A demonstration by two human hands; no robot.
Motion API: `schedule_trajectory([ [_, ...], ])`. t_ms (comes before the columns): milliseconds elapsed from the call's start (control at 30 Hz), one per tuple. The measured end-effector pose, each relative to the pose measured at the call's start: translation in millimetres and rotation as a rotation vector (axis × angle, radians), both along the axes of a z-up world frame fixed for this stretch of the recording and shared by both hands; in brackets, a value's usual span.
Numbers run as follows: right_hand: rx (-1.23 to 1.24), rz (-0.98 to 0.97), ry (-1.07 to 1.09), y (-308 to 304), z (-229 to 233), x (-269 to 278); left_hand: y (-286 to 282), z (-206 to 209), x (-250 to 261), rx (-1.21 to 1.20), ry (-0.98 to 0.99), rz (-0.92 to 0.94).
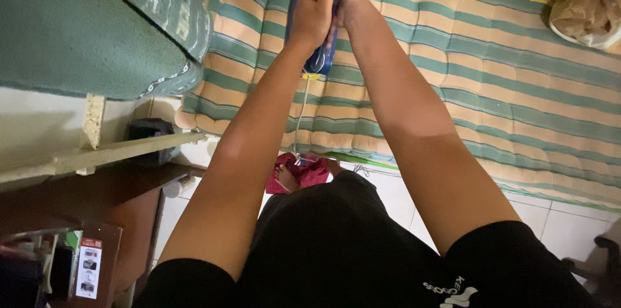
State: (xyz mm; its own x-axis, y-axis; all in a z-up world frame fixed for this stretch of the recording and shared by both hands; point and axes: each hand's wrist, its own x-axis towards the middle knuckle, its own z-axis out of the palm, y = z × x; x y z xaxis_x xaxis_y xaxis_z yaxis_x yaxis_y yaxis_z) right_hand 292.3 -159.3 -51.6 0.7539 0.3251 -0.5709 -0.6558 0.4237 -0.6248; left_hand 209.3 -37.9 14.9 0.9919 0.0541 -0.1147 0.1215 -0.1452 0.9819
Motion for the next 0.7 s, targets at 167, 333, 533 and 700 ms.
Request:
schedule_trajectory([
  [167,0.005,0.028,0.049,1.4,-13.7,25.3,1.7,-4.6,18.0,0.082,-0.152,0.034],
  [333,0.021,0.032,0.056,17.6,-16.3,31.3,12.3,-2.3,3.1,0.073,-0.025,0.064],
  [533,-0.080,-0.107,-0.189,42.4,-37.6,-42.4,29.6,-44.3,-63.2,0.120,-0.262,0.038],
  [700,-0.066,-0.137,-0.083,44.0,-21.7,-112.8,42.1,-44.4,-121.9,-0.027,-0.030,-0.114],
])
